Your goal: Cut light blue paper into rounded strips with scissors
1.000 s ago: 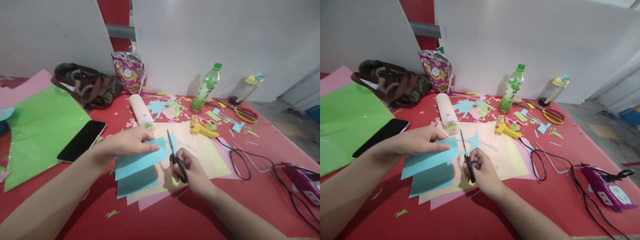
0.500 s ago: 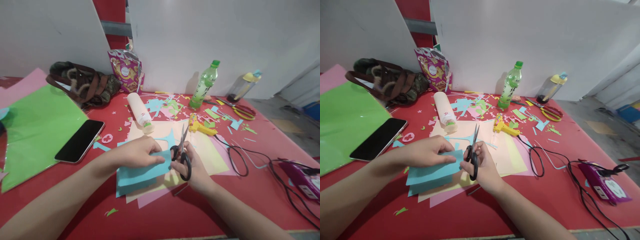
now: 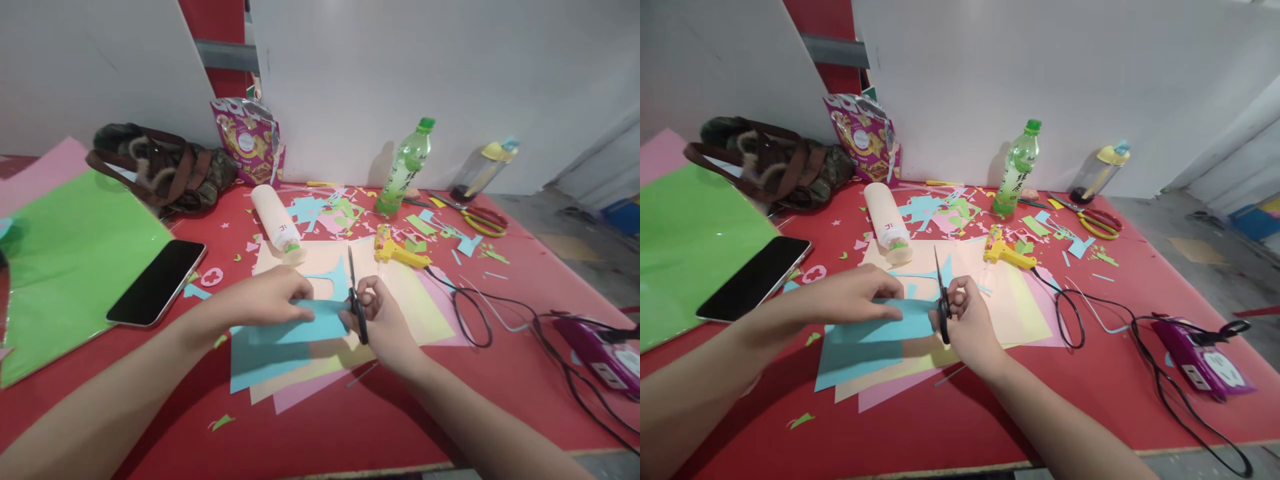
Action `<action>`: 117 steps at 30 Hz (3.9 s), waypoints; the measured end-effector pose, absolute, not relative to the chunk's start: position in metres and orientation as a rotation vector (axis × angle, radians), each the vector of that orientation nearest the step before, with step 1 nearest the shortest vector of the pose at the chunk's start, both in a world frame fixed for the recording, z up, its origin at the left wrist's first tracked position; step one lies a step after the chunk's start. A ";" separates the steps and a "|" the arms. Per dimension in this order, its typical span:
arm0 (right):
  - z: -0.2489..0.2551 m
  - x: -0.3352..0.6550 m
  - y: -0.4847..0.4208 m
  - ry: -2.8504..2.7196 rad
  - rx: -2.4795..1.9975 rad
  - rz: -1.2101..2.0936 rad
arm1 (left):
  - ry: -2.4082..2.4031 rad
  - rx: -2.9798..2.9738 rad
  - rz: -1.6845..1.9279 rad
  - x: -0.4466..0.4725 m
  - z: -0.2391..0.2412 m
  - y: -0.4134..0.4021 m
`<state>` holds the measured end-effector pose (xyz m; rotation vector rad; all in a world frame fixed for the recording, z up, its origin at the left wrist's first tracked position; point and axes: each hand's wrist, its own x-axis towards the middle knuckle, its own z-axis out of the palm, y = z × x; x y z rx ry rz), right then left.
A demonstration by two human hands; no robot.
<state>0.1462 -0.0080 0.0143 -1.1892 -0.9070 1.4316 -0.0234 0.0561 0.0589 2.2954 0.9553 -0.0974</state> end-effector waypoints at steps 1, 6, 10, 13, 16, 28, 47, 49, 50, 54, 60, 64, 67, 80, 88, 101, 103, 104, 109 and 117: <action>0.013 0.147 -0.006 -0.893 -1.192 1.389 | 1.008 2.292 -0.077 -0.027 0.061 0.060; 0.010 0.155 0.001 -0.827 -1.203 1.103 | 1.337 2.095 0.262 -0.041 0.068 0.072; 0.013 0.161 0.005 -0.763 -1.139 0.978 | 1.420 1.881 0.569 -0.041 0.068 0.072; 0.016 0.163 0.006 -0.733 -1.133 0.958 | 1.386 1.848 0.587 -0.036 0.064 0.071; 0.017 0.163 0.006 -0.729 -1.135 0.968 | 1.264 1.848 0.417 -0.027 0.056 0.067; 0.012 0.152 -0.004 -0.799 -1.150 1.012 | 0.951 1.380 0.398 0.015 0.025 0.027; 0.010 0.154 -0.002 -0.824 -1.128 1.088 | 1.063 1.520 0.706 -0.006 0.035 0.052; 0.010 0.154 -0.002 -0.814 -1.127 1.055 | 1.067 1.492 0.871 -0.007 0.031 0.052; 0.009 0.155 -0.001 -0.811 -1.131 1.044 | 1.059 1.499 0.927 -0.006 0.030 0.051; 0.008 0.155 -0.001 -0.826 -1.126 1.035 | 1.000 1.615 0.927 -0.005 0.027 0.045; 0.011 0.152 -0.005 -0.835 -1.138 1.090 | 0.872 1.723 0.581 0.003 0.033 0.036; 0.013 0.149 -0.008 -0.840 -1.173 1.164 | 1.051 1.702 0.582 0.010 0.033 0.031; 0.012 0.148 -0.008 -0.838 -1.177 1.171 | 1.139 1.700 0.598 0.013 0.030 0.027; 0.013 0.147 -0.008 -0.851 -1.128 1.292 | 1.285 1.805 0.749 0.001 0.040 0.035; 0.007 0.143 -0.014 -0.868 -0.935 1.504 | 1.385 1.678 0.941 -0.001 0.046 0.036; 0.001 0.141 -0.023 -1.114 -0.725 1.652 | 1.362 1.737 1.074 0.001 0.046 0.030; 0.003 0.140 -0.024 -1.139 -0.724 1.647 | 1.359 1.751 1.080 0.003 0.046 0.028; 0.004 0.140 -0.024 -1.149 -0.733 1.642 | 1.355 1.759 1.088 0.003 0.046 0.027; 0.003 0.142 -0.024 -1.219 -0.830 1.562 | 1.328 1.785 1.100 0.006 0.044 0.023; 0.002 0.144 -0.024 -1.264 -0.860 1.522 | 1.341 1.792 1.082 0.007 0.045 0.021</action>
